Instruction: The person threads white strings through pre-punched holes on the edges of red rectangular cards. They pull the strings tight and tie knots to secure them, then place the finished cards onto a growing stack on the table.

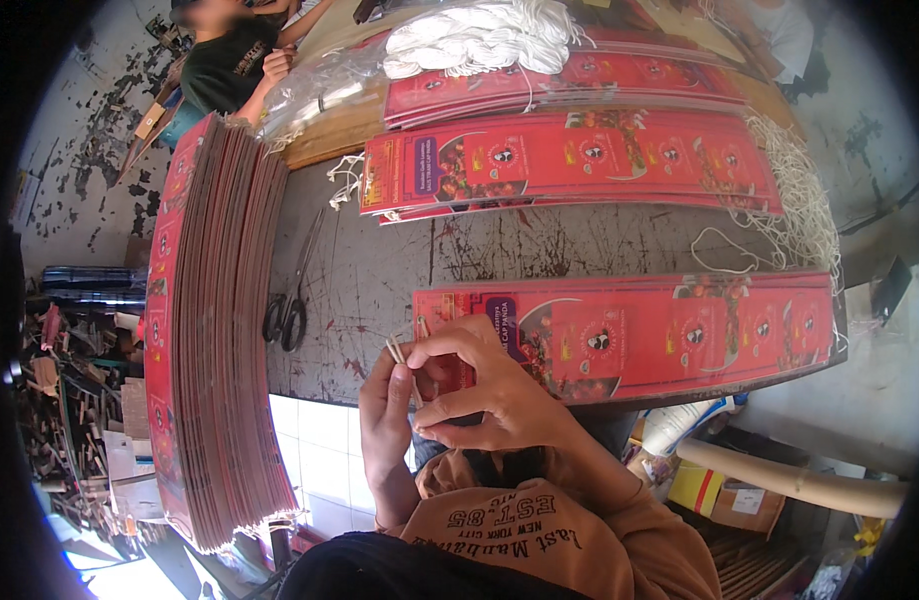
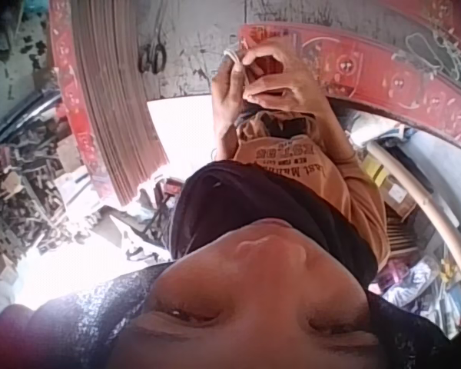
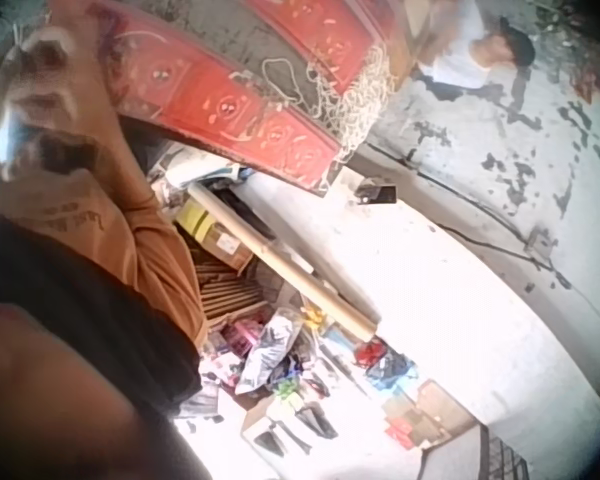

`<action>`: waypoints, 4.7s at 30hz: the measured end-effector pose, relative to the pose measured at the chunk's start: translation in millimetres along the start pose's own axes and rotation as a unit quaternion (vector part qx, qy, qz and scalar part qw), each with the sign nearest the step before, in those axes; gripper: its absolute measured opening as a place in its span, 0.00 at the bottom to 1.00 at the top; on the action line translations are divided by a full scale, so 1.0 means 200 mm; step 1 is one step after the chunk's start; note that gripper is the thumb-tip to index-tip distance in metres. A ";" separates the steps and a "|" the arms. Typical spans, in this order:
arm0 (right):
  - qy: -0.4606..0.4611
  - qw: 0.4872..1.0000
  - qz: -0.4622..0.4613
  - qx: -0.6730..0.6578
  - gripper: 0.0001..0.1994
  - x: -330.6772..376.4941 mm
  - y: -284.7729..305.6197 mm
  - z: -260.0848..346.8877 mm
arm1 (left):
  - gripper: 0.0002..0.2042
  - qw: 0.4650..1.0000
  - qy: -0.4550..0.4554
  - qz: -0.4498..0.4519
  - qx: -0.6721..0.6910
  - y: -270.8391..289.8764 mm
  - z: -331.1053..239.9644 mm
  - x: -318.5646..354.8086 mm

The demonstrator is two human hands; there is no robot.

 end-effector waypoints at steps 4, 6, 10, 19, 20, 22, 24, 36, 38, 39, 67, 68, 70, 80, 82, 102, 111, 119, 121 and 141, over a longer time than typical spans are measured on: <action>-0.028 0.999 -0.012 0.008 0.07 0.00 0.01 -0.01 | 0.12 0.988 0.012 -0.023 0.155 0.04 0.01 -0.01; -0.071 0.996 -0.046 -0.040 0.05 0.03 0.00 -0.04 | 0.12 1.000 -0.010 0.016 0.017 0.06 -0.01 -0.01; -0.047 0.996 -0.014 -0.078 0.05 0.01 -0.02 -0.05 | 0.05 0.959 -0.121 0.031 -0.255 0.02 -0.03 0.04; -0.118 0.992 -0.046 -0.021 0.07 0.02 -0.05 -0.04 | 0.06 0.904 -0.151 -0.034 -0.399 0.02 -0.07 0.04; -0.114 0.992 -0.051 -0.014 0.07 0.01 -0.05 -0.05 | 0.06 0.910 -0.150 -0.047 -0.383 0.02 -0.07 0.04; -0.119 0.991 -0.064 -0.008 0.07 0.01 -0.06 -0.05 | 0.07 0.919 -0.157 -0.062 -0.356 0.02 -0.06 0.03; -0.137 0.987 -0.080 -0.009 0.07 0.02 -0.07 -0.06 | 0.08 0.924 -0.175 -0.065 -0.334 0.02 -0.06 0.02; -0.189 0.972 -0.134 -0.045 0.06 0.03 -0.06 -0.08 | 0.16 0.912 -0.275 -0.028 -0.304 0.05 0.00 -0.03; -0.156 0.980 -0.119 -0.011 0.06 0.02 -0.05 -0.07 | 0.15 0.913 -0.283 -0.023 -0.292 0.05 0.01 -0.04; -0.140 0.984 -0.111 0.007 0.06 0.01 -0.04 -0.07 | 0.15 0.914 -0.288 -0.021 -0.286 0.05 0.01 -0.04; -0.132 0.983 -0.125 0.008 0.08 0.01 -0.05 -0.07 | 0.16 0.932 -0.278 -0.129 -0.196 -0.05 0.07 -0.07; -0.133 0.984 -0.115 0.009 0.08 0.01 -0.04 -0.06 | 0.16 0.935 -0.272 -0.129 -0.189 -0.05 0.07 -0.07; -0.131 0.986 -0.105 -0.001 0.07 0.01 -0.04 -0.06 | 0.15 0.940 -0.269 -0.131 -0.167 -0.04 0.08 -0.07; -0.169 0.944 -0.178 -0.221 0.03 0.05 -0.04 -0.11 | 0.13 0.937 -0.275 -0.087 -0.195 -0.03 0.02 -0.05; -0.180 0.941 -0.173 -0.230 0.03 0.05 -0.03 -0.11 | 0.13 0.939 -0.275 -0.093 -0.182 -0.02 0.05 -0.04; -0.147 0.988 -0.039 0.039 0.14 0.01 -0.07 -0.04 | 0.07 0.944 -0.267 -0.156 -0.112 0.02 0.10 -0.03; -0.132 0.988 -0.043 0.073 0.09 -0.01 -0.07 -0.04 | 0.07 0.951 -0.242 -0.144 -0.131 0.14 0.12 -0.02; -0.139 0.982 -0.084 0.094 0.07 -0.02 -0.08 -0.04 | 0.07 0.983 -0.152 -0.078 -0.071 0.22 0.09 -0.01; -0.140 0.981 -0.080 0.105 0.07 -0.02 -0.07 -0.03 | 0.10 0.980 -0.179 -0.064 -0.053 0.19 0.06 -0.02; -0.112 0.984 -0.068 0.119 0.09 -0.02 -0.08 -0.04 | 0.20 0.952 -0.284 -0.080 -0.078 0.13 0.10 -0.02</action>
Point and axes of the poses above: each hand's wrist, its own x-axis away from the middle knuckle, its own y-axis out of the back of the hand, z = x × y, the point moved 1 cm from there along -x, towards the middle knuckle, and after that the axes turned 2 degrees about -z, right-handed, at the moved point
